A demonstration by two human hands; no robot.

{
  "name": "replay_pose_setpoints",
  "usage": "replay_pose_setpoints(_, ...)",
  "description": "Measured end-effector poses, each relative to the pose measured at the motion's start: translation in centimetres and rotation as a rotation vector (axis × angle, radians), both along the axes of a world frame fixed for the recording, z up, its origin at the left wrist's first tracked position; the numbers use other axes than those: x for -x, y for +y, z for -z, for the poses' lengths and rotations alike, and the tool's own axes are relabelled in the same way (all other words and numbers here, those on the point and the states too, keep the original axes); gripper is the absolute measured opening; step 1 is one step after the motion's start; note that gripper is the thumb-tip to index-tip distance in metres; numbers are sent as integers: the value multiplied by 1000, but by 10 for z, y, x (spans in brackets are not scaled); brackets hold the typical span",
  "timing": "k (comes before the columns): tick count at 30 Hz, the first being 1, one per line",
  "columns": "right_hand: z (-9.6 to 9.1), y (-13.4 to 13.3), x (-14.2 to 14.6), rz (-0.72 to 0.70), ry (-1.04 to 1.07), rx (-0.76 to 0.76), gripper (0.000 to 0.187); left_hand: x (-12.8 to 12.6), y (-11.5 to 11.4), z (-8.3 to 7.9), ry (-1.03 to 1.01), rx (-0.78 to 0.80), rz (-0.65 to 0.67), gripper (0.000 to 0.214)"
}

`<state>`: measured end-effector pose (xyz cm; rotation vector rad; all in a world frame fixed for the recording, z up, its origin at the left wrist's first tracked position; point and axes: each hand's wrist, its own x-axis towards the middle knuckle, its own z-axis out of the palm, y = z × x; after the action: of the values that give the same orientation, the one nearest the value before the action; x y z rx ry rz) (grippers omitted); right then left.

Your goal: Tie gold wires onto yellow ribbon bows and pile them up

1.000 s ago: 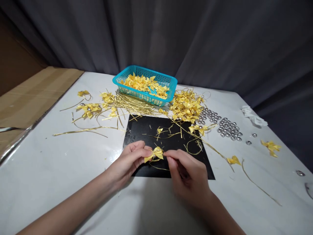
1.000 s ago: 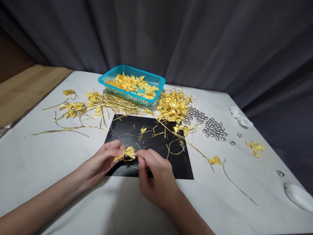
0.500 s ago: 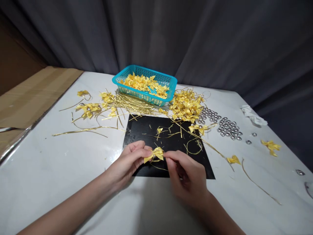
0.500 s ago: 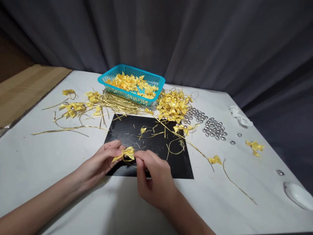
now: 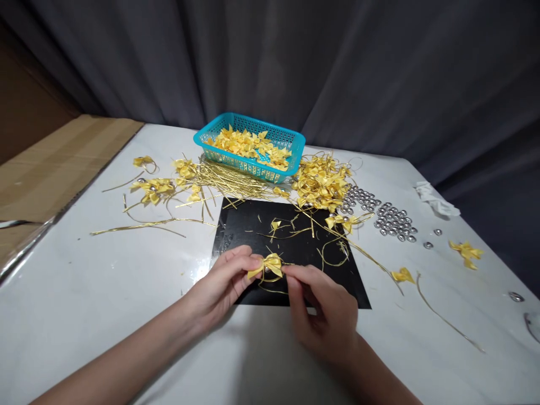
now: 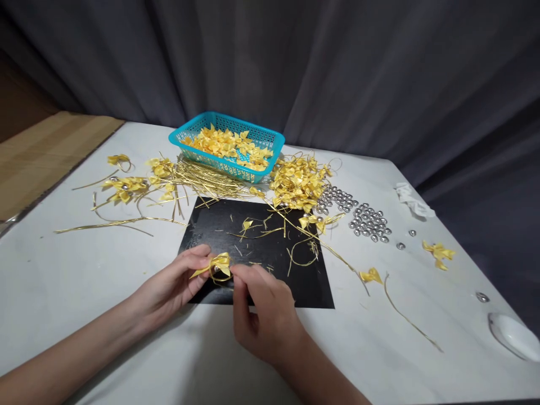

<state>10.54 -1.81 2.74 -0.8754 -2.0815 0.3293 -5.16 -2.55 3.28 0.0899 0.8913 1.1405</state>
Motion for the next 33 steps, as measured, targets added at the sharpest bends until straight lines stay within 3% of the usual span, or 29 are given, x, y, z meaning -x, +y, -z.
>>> replay_pose_setpoints(33,10,-7,3,-62,119,168,22,2,-2,3,151,-181,124,44)
